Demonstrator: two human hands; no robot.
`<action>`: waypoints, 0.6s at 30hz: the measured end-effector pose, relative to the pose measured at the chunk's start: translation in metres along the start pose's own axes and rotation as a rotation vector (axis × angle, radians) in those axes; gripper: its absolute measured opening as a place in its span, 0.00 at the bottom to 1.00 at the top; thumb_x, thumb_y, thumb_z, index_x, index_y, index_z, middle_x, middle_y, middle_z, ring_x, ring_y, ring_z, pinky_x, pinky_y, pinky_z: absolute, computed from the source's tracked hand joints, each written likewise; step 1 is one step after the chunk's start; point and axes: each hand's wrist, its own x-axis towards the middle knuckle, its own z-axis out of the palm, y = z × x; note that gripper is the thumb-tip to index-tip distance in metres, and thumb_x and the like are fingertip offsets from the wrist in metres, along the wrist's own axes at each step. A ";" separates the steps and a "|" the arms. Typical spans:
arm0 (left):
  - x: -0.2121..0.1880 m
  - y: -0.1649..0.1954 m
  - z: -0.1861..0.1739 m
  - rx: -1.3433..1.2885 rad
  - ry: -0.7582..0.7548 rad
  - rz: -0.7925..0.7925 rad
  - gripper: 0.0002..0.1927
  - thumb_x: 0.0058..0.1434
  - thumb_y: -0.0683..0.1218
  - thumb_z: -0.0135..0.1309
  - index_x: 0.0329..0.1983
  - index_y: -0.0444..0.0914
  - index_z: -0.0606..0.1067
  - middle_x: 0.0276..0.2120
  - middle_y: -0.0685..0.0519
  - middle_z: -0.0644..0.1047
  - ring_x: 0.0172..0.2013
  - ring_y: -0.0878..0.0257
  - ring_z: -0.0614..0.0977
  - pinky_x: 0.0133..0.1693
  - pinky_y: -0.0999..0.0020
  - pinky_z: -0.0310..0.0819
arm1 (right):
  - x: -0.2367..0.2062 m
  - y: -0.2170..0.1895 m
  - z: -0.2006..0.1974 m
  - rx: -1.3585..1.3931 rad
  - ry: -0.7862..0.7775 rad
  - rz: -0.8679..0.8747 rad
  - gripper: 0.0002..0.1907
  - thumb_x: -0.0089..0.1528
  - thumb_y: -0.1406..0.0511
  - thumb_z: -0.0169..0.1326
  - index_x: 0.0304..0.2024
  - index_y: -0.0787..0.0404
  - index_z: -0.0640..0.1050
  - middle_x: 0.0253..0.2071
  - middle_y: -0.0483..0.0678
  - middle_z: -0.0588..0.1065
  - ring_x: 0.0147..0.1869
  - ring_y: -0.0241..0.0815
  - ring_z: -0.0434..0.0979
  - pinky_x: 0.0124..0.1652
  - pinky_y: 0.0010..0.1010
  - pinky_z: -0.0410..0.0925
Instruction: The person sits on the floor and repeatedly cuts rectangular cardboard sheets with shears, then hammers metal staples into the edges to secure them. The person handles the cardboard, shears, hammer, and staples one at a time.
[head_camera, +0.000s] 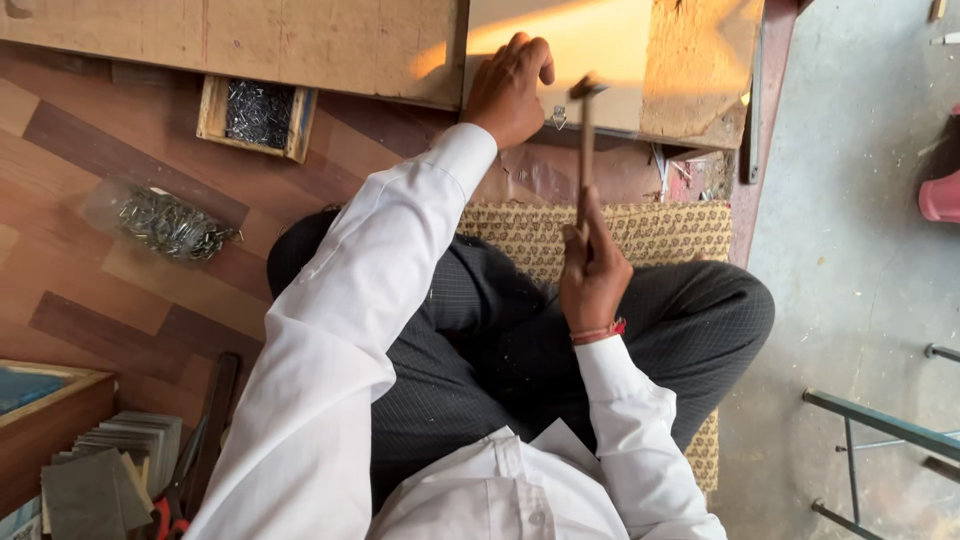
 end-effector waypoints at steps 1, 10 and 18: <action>-0.001 0.000 -0.001 -0.023 0.019 0.028 0.21 0.41 0.29 0.53 0.36 0.41 0.65 0.36 0.47 0.69 0.44 0.45 0.75 0.42 0.51 0.66 | 0.000 0.001 0.000 -0.005 0.054 -0.072 0.28 0.68 0.74 0.56 0.70 0.54 0.71 0.49 0.54 0.83 0.35 0.32 0.79 0.34 0.29 0.72; 0.001 -0.003 -0.013 -0.141 -0.090 0.008 0.17 0.44 0.34 0.59 0.37 0.39 0.71 0.41 0.48 0.74 0.41 0.51 0.80 0.40 0.59 0.75 | 0.002 0.014 0.003 0.179 -0.047 0.081 0.28 0.68 0.70 0.58 0.70 0.52 0.71 0.39 0.47 0.80 0.29 0.27 0.69 0.28 0.23 0.65; -0.086 -0.087 -0.216 0.702 0.085 -0.196 0.06 0.51 0.38 0.63 0.28 0.37 0.76 0.31 0.42 0.77 0.32 0.44 0.80 0.31 0.52 0.76 | 0.012 0.022 -0.016 0.982 -0.182 0.581 0.26 0.69 0.65 0.49 0.71 0.53 0.67 0.25 0.44 0.72 0.19 0.31 0.66 0.20 0.24 0.61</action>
